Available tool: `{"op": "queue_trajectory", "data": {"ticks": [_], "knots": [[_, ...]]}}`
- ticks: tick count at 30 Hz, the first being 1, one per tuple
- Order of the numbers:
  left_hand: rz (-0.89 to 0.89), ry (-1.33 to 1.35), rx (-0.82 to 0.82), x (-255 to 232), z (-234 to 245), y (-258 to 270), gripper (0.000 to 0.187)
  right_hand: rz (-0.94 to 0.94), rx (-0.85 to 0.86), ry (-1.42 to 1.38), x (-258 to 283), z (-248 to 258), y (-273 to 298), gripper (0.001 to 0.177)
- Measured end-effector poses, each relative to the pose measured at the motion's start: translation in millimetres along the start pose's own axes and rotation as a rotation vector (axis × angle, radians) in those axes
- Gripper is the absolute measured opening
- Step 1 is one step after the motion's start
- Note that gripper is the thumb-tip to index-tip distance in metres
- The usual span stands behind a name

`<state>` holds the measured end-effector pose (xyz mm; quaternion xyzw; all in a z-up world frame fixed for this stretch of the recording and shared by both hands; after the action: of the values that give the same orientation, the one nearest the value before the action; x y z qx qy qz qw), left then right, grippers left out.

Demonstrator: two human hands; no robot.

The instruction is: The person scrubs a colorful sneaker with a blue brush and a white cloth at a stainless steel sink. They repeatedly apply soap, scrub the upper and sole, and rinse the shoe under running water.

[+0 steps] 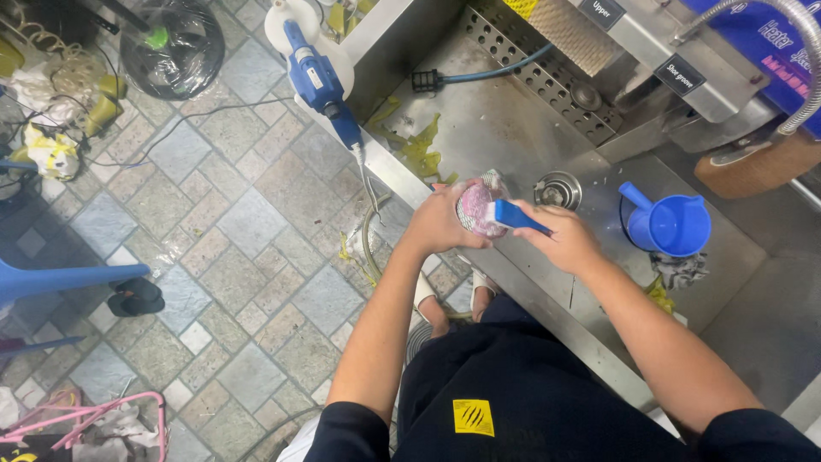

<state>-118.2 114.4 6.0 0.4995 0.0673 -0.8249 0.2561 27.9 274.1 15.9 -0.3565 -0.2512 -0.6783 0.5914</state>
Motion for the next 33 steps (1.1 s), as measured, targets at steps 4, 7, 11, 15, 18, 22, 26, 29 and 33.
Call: {"op": "queue_trajectory", "data": {"ticks": [4,7,11,15,18,22,26,29,33], "knots": [[-0.001,-0.029,-0.015,-2.3,1.9,0.9,0.108,0.058,0.048,0.063,-12.0,-10.1,2.4,0.050],[0.019,-0.005,0.010,-2.6,0.4,1.9,0.109,0.121,0.038,0.127,-11.6,-20.5,-1.3,0.049],[-0.023,0.014,0.009,-5.7,4.9,2.5,0.107,0.138,0.048,0.075,-24.7,-17.6,-7.9,0.048],[-0.065,0.022,-0.018,-6.5,3.7,6.4,0.105,-0.003,0.059,0.038,-41.5,-11.9,7.3,0.050],[-0.060,0.017,-0.009,-7.9,4.3,1.6,0.104,0.038,0.045,0.028,-33.5,-15.6,4.9,0.048],[-0.023,0.003,-0.001,-6.1,2.3,2.3,0.105,0.217,0.000,0.045,-15.4,-26.3,5.3,0.049],[-0.103,0.078,-0.015,-8.2,4.2,6.2,0.101,0.170,0.052,0.060,-34.2,-23.6,4.9,0.053],[-0.113,0.017,-0.040,-8.4,6.0,3.2,0.104,0.045,0.057,0.053,-56.7,-17.9,7.7,0.055],[-0.083,-0.013,-0.021,-8.3,3.0,-1.8,0.106,0.077,0.006,0.059,-52.3,-13.0,8.0,0.050]]}}
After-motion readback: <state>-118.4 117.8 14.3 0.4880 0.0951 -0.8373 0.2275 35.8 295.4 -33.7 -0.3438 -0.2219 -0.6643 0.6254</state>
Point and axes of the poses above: each hand's wrist, its own y-axis away from the middle knuckle, its own z-axis out of the back of the hand, x = y × z, the point moved 6 cm from there along -y, towards the middle knuckle, and after that the axes turned 4 degrees about x, right-handed, at the moved point
